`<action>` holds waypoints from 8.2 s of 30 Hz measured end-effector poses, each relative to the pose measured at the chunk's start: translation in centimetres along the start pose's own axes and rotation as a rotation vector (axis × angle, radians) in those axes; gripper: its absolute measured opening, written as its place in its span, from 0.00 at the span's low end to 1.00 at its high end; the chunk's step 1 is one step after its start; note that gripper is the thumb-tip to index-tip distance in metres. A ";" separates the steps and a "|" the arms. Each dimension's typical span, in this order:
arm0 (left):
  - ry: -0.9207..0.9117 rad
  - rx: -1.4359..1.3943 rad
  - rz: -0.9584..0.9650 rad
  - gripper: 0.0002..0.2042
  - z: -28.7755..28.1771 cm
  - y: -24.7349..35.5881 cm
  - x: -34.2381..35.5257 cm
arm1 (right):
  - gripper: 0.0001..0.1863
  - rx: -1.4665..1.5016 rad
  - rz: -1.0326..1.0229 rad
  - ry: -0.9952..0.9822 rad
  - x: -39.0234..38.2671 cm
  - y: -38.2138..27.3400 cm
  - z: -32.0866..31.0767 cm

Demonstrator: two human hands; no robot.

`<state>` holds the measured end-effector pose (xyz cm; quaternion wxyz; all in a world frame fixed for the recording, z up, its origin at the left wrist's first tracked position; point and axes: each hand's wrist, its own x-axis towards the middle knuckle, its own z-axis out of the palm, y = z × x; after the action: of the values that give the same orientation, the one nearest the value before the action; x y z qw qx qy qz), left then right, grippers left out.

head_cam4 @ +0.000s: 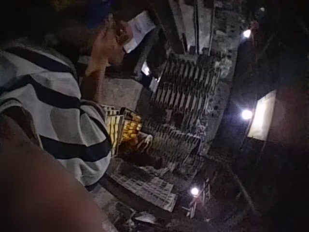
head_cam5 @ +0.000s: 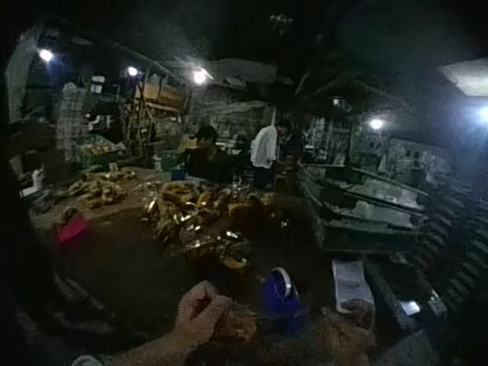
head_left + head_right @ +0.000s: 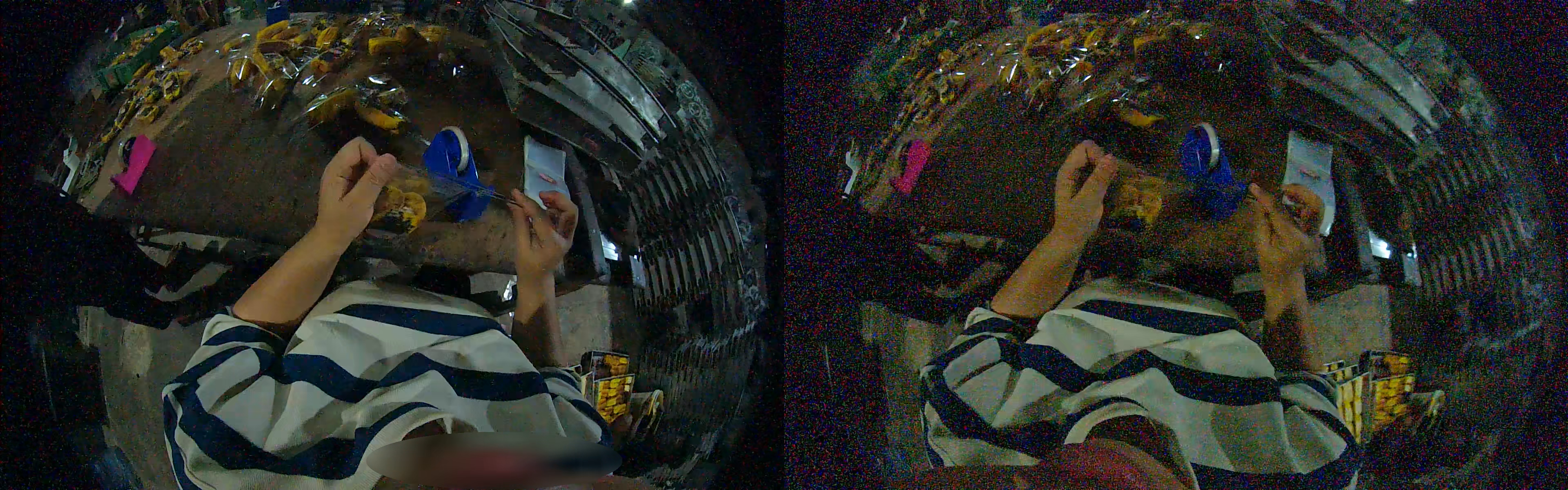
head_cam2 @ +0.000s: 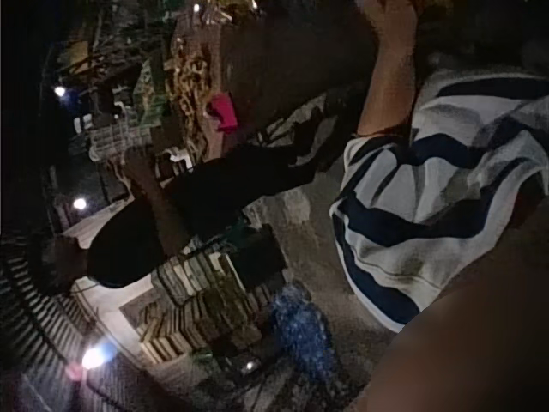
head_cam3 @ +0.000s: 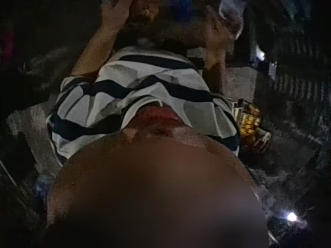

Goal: The person places yellow fruit pieces into clear plastic bags, seals each bag with a blue tape dispenser, and sets the sealed packages on the table. The person repeats this process for multiple bags throughout the clip.

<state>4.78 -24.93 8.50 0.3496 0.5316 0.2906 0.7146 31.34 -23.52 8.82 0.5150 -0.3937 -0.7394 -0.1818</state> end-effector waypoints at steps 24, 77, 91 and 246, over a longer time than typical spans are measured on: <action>0.404 0.006 0.049 0.13 -8.2 4.5 4.0 | 0.11 1.163 0.836 -0.520 5.6 -3.2 0.5; -0.416 0.146 -0.750 0.13 2.0 -2.9 -0.5 | 0.16 0.178 0.446 -0.131 -6.3 4.9 8.1; -0.571 -0.138 -0.800 0.11 3.4 -0.7 -2.2 | 0.22 0.467 0.488 -0.216 -1.2 2.9 4.1; 0.336 1.803 -0.434 0.27 -18.4 -3.4 -4.9 | 0.17 -0.692 0.511 -0.283 -7.3 21.9 -6.0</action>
<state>-11.36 -27.67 -1.75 -0.1145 0.4259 0.8734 0.2067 53.07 -16.74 1.65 0.2755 -0.7335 -0.5774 -0.2298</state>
